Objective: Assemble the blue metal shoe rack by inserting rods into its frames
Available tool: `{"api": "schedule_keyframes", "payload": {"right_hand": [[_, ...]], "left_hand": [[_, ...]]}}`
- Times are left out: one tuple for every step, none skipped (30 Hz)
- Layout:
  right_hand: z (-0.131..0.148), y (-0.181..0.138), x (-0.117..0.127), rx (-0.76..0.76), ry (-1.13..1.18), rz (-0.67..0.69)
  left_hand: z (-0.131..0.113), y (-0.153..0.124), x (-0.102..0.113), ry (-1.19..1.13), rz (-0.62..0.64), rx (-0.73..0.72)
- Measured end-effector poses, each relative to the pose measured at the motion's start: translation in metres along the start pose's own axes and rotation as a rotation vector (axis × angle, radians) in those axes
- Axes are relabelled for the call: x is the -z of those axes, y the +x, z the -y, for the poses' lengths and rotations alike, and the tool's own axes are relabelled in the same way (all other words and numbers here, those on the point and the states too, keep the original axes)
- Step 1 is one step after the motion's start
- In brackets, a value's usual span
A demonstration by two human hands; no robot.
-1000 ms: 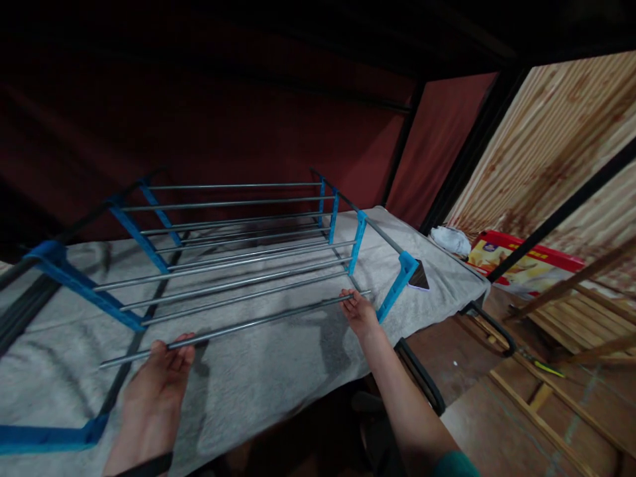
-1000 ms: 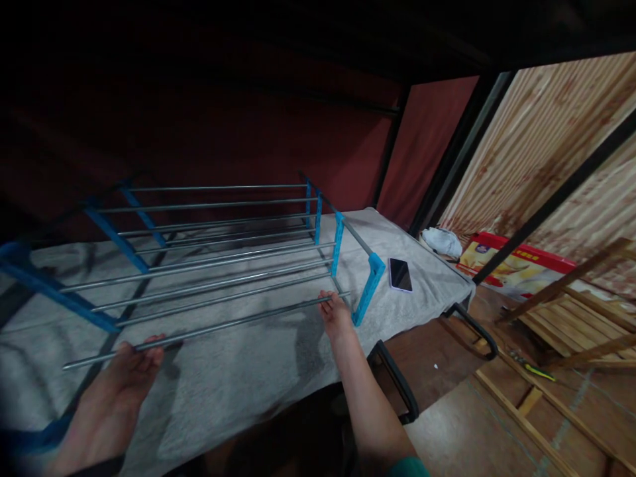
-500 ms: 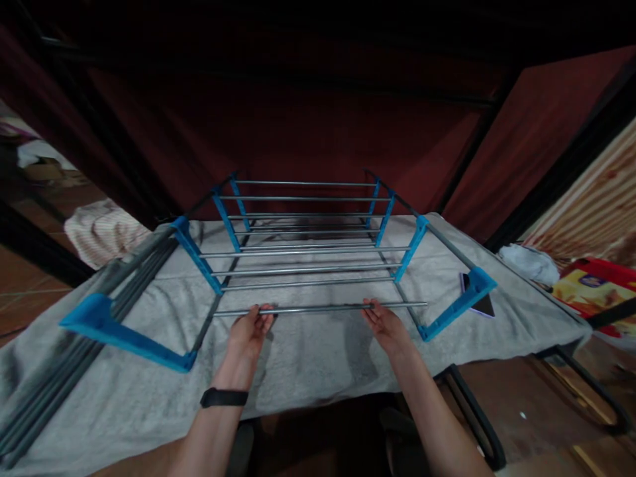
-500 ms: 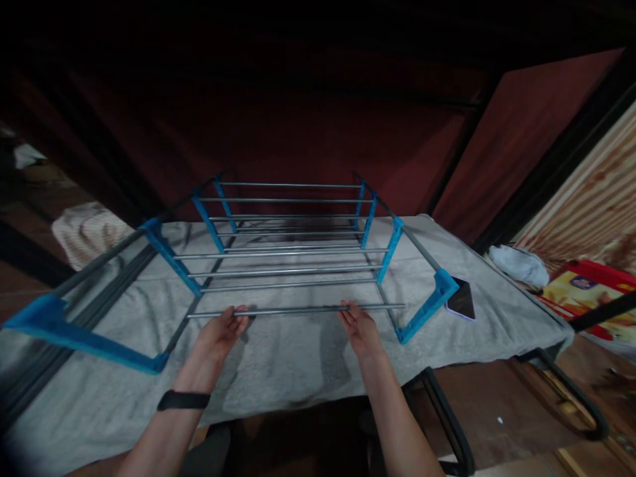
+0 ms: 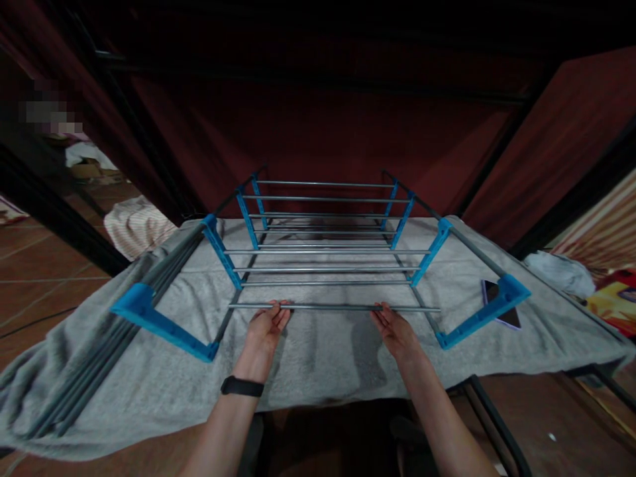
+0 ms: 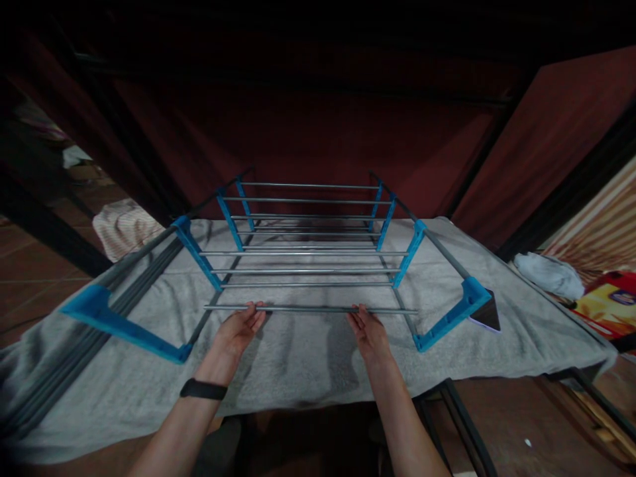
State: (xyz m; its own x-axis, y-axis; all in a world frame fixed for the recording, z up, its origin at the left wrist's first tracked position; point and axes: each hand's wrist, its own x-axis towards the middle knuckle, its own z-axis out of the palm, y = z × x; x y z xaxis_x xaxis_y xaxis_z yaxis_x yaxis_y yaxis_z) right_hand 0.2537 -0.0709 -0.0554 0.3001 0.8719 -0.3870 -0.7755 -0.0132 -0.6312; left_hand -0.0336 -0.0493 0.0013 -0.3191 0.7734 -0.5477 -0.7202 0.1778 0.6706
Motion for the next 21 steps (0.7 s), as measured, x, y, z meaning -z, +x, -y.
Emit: {"api": "schedule_keyframes", "payload": {"right_hand": [[0.000, 0.000, 0.000, 0.002, 0.006, -0.005], [-0.001, 0.000, -0.001, 0.005, 0.011, -0.011], [-0.001, 0.001, -0.001, 0.008, 0.013, -0.022], [-0.001, 0.001, -0.002, 0.010, 0.014, -0.039], [-0.001, 0.002, -0.003, 0.014, 0.014, -0.060], [0.000, 0.003, -0.004, 0.019, 0.015, -0.082], [0.001, 0.003, -0.005, 0.024, 0.019, -0.099], [0.001, 0.004, -0.005, 0.028, 0.025, -0.110], [0.002, 0.005, -0.005, 0.031, 0.031, -0.111], [0.003, 0.005, -0.006, 0.034, 0.036, -0.102], [0.003, 0.005, -0.006, 0.036, 0.038, -0.088], [0.003, 0.006, -0.006, 0.037, 0.038, -0.075], [0.004, 0.006, -0.006, 0.041, 0.037, -0.066], [0.004, 0.005, -0.006, 0.045, 0.037, -0.062], [0.005, 0.005, -0.007, 0.051, 0.038, -0.065], [0.007, 0.005, -0.008, 0.059, 0.041, -0.073], [0.009, 0.005, -0.008, 0.068, 0.044, -0.084], [0.011, 0.005, -0.009, 0.078, 0.046, -0.095], [0.014, 0.005, -0.009, 0.088, 0.047, -0.105], [0.018, 0.006, -0.009, 0.100, 0.049, -0.114], [0.021, 0.006, -0.009, 0.113, 0.052, -0.121]], "left_hand": [[-0.001, 0.000, 0.000, 0.002, -0.008, -0.001], [-0.002, 0.000, -0.001, 0.005, -0.015, -0.001], [-0.004, -0.001, -0.001, 0.010, -0.023, 0.000], [-0.006, 0.000, -0.001, 0.013, -0.033, -0.002], [-0.009, 0.000, -0.001, 0.015, -0.043, -0.008], [-0.012, 0.001, 0.000, 0.015, -0.054, -0.017], [-0.015, 0.002, 0.000, 0.015, -0.065, -0.028], [-0.018, 0.003, 0.001, 0.013, -0.074, -0.041], [-0.021, 0.005, 0.002, 0.012, -0.081, -0.052], [-0.024, 0.006, 0.004, 0.011, -0.086, -0.062], [-0.027, 0.008, 0.005, 0.011, -0.091, -0.071], [-0.030, 0.011, 0.006, 0.014, -0.098, -0.078], [-0.032, 0.013, 0.007, 0.017, -0.106, -0.085], [-0.034, 0.015, 0.008, 0.024, -0.114, -0.087], [-0.037, 0.016, 0.009, 0.033, -0.122, -0.088], [-0.039, 0.017, 0.010, 0.043, -0.129, -0.086], [-0.042, 0.018, 0.010, 0.054, -0.135, -0.081], [-0.045, 0.018, 0.010, 0.064, -0.139, -0.077], [-0.048, 0.018, 0.010, 0.074, -0.142, -0.071], [-0.052, 0.017, 0.011, 0.084, -0.144, -0.063], [-0.054, 0.017, 0.011, 0.095, -0.145, -0.054]]}}
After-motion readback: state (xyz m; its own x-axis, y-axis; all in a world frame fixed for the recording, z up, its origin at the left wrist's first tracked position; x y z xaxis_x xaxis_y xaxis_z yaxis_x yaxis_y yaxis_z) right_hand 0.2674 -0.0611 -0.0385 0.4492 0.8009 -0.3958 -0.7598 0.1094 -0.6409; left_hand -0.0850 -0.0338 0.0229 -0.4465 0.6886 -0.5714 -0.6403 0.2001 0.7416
